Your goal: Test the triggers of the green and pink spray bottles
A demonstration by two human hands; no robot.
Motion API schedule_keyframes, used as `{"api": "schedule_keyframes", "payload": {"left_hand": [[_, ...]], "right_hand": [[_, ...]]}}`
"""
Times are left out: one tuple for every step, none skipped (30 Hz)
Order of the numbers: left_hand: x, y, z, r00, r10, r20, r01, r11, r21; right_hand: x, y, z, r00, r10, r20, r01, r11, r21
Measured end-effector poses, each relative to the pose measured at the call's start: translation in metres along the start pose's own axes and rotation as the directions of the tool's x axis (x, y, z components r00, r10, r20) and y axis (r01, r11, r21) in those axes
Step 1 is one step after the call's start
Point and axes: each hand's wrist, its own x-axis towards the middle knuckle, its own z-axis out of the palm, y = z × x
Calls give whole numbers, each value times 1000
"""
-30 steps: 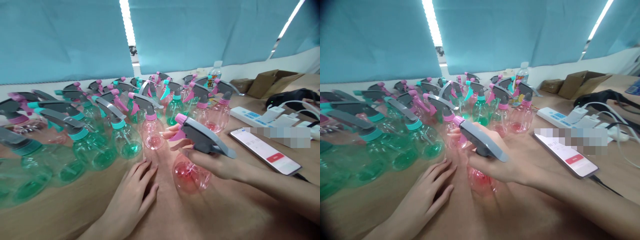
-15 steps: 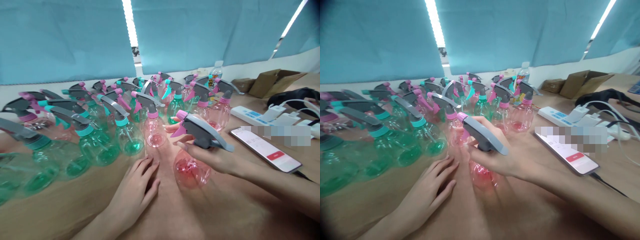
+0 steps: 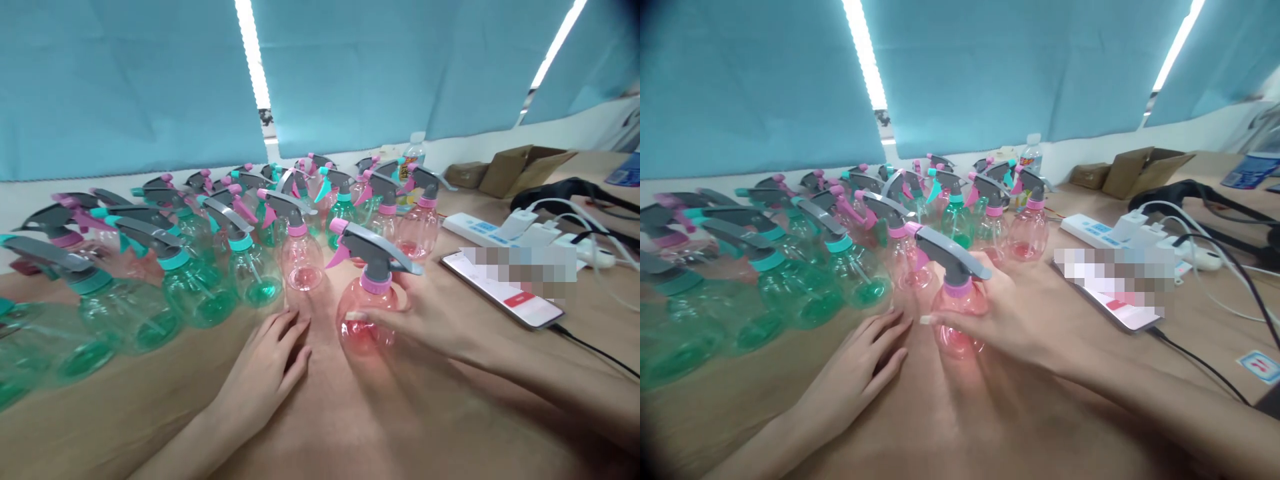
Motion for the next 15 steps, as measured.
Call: {"api": "schedule_keyframes", "payload": {"left_hand": [[0,0,0,1000,5,-7,-5,1000,5],[0,1,1,1000,11,-13,-11,1000,10],[0,2,1,1000,19,-18,-19,1000,12],[0,3,2,999,28,-19,-28,1000,12],[0,4,2,999,38,-17,-37,999,10],[1,6,3,999,46,-13,-46,999,6],[1,8,4,999,52,-8,-52,999,0],[2,10,5,998,57,-4,-57,998,-5],[3,12,6,998,60,-3,-60,998,-9],[4,14,7,998,62,-3,-63,998,-12],[5,16,7,998,67,-5,-67,998,-16],[6,18,8,998,70,-5,-70,997,-20],[7,20,8,997,73,-4,-73,997,-26],[9,22,8,997,76,-3,-76,997,-33],[11,24,9,997,80,1,-80,996,-41]], "right_hand": [[-6,8,2,999,-19,-41,18,999,-28],[-12,15,3,998,-16,-57,13,999,-52],[-17,20,4,999,-19,-46,16,998,-63],[-21,24,4,999,-22,-47,19,997,-70],[-24,27,3,999,-25,-45,22,997,-74],[-25,27,1,999,-33,-40,30,997,-75],[-25,27,-1,999,-42,-34,39,996,-77],[-24,25,-5,998,-50,-24,48,996,-82],[-22,24,-8,999,-54,-4,54,995,-87],[-20,22,-12,998,-55,15,56,994,-93],[-18,21,-15,998,-51,25,53,994,-100],[-16,21,-18,999,-43,26,46,993,-106],[-14,22,-20,999,-35,24,37,993,-108],[-12,23,-22,999,-28,21,30,994,-108],[-10,25,-22,1000,-25,18,27,994,-107]]}}
